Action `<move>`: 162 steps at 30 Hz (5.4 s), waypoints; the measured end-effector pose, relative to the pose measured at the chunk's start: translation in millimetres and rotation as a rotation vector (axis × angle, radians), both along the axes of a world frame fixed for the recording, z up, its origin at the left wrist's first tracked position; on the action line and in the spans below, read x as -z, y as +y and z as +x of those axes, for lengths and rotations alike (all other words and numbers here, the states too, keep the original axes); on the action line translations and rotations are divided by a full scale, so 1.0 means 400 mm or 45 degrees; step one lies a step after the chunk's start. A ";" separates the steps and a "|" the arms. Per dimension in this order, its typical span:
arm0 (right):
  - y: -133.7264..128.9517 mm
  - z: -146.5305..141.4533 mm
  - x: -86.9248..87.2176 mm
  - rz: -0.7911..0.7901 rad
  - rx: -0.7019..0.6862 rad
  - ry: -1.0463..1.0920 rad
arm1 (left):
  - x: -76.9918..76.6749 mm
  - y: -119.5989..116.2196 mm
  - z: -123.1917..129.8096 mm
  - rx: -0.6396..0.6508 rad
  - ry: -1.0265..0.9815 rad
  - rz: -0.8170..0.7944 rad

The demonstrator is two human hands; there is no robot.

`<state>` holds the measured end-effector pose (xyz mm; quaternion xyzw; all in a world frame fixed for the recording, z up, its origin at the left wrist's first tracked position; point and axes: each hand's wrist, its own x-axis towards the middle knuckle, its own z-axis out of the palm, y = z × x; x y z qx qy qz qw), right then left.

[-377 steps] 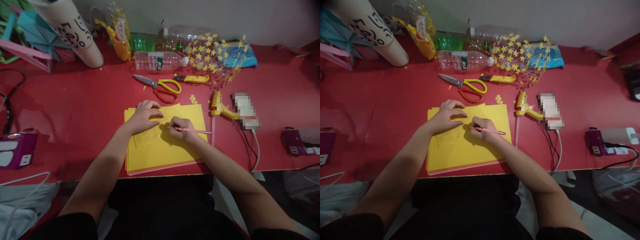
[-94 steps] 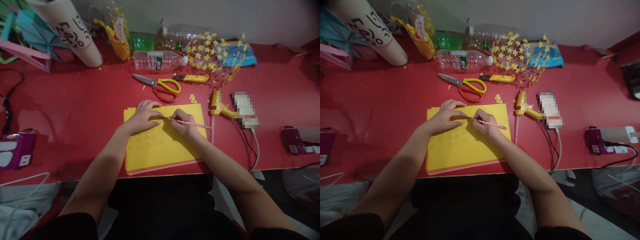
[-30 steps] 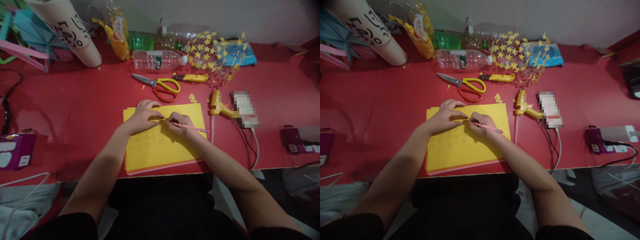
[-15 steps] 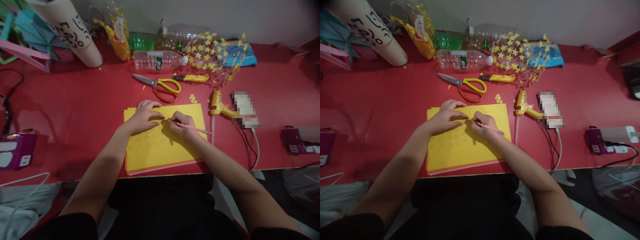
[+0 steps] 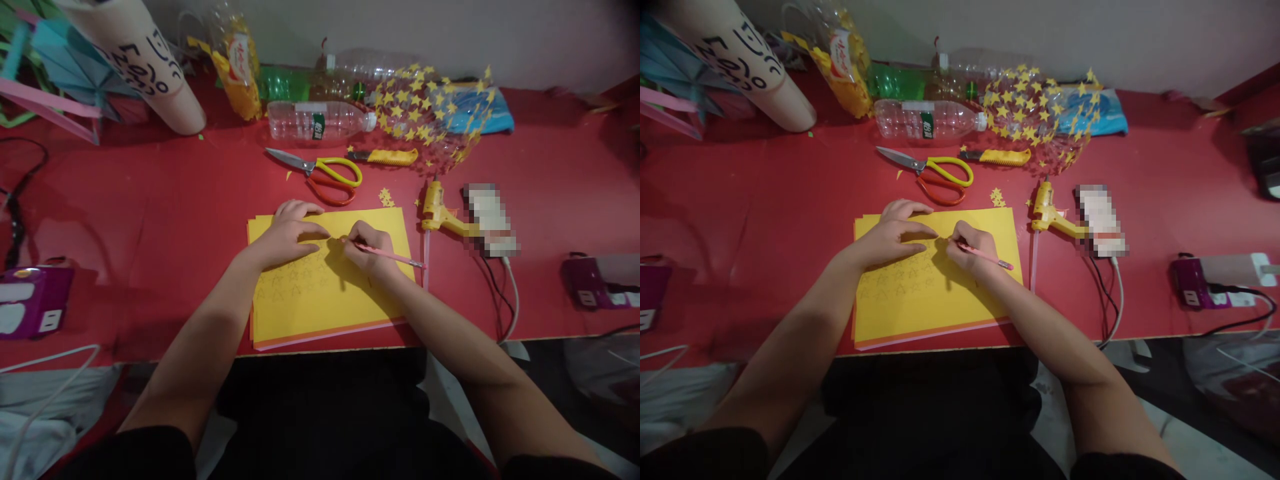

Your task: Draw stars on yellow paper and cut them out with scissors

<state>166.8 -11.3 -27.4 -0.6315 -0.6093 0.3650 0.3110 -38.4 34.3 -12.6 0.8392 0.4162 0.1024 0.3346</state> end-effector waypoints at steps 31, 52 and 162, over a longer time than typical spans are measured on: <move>0.000 0.006 0.026 0.107 -0.351 0.014 | 0.001 -0.001 0.002 -0.013 -0.017 0.019; 0.002 0.023 -0.005 -0.027 -0.349 0.273 | 0.014 0.003 -0.010 -0.016 -0.042 0.095; -0.007 0.004 0.009 0.033 -0.306 0.118 | 0.006 0.001 -0.002 -0.050 -0.012 0.034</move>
